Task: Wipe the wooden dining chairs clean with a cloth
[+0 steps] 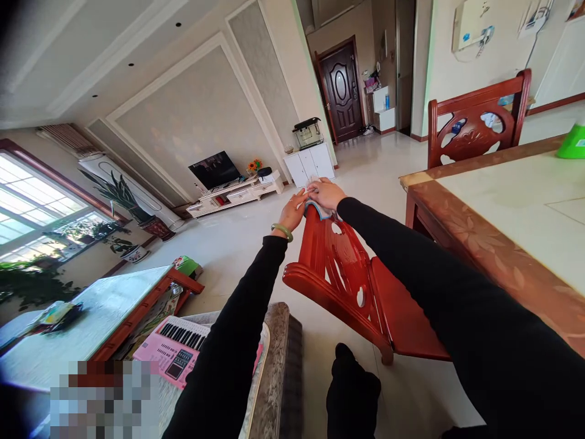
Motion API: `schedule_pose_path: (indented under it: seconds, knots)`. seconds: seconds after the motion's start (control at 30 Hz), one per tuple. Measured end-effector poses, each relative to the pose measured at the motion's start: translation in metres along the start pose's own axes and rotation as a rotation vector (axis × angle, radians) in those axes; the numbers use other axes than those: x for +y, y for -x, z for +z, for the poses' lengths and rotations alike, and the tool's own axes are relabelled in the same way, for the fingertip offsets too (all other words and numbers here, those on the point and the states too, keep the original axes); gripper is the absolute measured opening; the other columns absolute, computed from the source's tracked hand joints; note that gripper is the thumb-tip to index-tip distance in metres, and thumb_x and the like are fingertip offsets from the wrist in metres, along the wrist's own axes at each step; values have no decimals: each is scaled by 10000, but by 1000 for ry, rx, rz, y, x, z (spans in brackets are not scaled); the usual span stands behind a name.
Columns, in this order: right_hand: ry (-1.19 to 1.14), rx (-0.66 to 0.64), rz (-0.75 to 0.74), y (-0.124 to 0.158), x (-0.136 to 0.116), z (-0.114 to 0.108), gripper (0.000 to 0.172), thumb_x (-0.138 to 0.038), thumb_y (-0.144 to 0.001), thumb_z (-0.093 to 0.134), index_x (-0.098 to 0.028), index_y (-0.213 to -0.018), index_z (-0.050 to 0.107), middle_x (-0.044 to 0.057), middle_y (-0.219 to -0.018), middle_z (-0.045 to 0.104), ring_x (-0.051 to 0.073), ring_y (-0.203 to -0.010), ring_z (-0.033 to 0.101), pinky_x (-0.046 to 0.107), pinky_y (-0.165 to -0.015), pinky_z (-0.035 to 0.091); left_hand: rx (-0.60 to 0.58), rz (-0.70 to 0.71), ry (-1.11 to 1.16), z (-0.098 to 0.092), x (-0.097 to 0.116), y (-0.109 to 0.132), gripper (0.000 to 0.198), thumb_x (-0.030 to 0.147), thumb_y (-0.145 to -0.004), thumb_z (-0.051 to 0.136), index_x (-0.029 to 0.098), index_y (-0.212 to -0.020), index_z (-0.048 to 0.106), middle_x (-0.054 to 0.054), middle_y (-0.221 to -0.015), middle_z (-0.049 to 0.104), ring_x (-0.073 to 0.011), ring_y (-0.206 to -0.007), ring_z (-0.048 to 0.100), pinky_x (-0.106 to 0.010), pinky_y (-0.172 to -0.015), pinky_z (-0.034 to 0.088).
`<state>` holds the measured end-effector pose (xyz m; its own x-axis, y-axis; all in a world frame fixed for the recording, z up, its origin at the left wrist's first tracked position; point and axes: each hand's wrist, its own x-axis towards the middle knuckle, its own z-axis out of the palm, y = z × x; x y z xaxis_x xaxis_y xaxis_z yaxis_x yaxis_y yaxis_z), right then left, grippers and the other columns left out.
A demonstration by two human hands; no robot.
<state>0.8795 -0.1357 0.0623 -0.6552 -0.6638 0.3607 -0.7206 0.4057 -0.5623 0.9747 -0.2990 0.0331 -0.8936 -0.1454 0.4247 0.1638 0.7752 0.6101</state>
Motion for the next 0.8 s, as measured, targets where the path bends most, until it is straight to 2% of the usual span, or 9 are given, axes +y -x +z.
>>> schedule_pose_path:
  seconds: [0.07,0.17,0.3,0.43,0.53,0.6,0.67,0.8]
  knots:
    - [-23,68,71,-16,15,7,419,-314,-1037,658,-157,-1417,743,168,-1435,703,298,-1455,606,458,-1313,471,10,-25,45,6,-9,-10,549,109,-1006,553,283,-1485,758,-15,-1689,636,-237,-1711,437,-504,-1481,248]
    - [-60,172,200,-28,40,17,469,-353,-1033,653,-131,-1445,683,199,-1393,692,309,-1274,675,494,-1230,528,37,-52,133,9,-15,-13,618,124,-976,599,287,-1563,703,-11,-1766,548,-257,-1730,402,-487,-1473,272]
    - [-131,218,316,-27,69,32,402,-288,-1007,631,-116,-1366,692,157,-1165,751,297,-1140,687,494,-1164,563,-14,-56,231,9,-11,-7,526,211,-1015,566,323,-1490,761,57,-1790,505,-255,-1737,386,-469,-1485,230]
    - [-187,258,328,-20,76,49,500,-266,-1034,531,-136,-1507,627,176,-1315,711,279,-1123,691,473,-1159,566,-45,-157,257,13,4,-6,470,357,-1040,651,291,-1493,759,24,-1823,453,-292,-1737,386,-479,-1474,265]
    - [-188,265,297,-13,68,54,554,-208,-1015,498,-141,-1555,607,187,-1415,672,291,-1184,689,476,-1201,540,-53,-183,205,16,16,-8,542,332,-1004,740,277,-1543,716,0,-1870,363,-302,-1769,305,-471,-1486,204]
    - [-173,254,253,1,60,54,568,-187,-1000,501,-137,-1554,618,188,-1415,681,310,-1260,675,482,-1235,515,-60,-156,169,16,24,-7,553,285,-996,741,269,-1548,710,-14,-1869,372,-298,-1773,295,-468,-1488,193]
    - [-152,225,209,28,54,54,577,-180,-987,513,-133,-1550,630,194,-1411,696,323,-1303,670,485,-1243,508,-69,-114,127,12,33,-1,490,270,-999,725,263,-1488,753,-28,-1845,424,-302,-1758,336,-483,-1484,213]
    - [-118,130,162,119,54,64,574,-137,-935,550,-161,-1493,685,176,-1434,719,299,-1251,713,443,-1193,545,-115,-56,122,-4,56,24,373,345,-1001,734,250,-1350,827,-68,-1801,496,-310,-1711,436,-497,-1456,298]
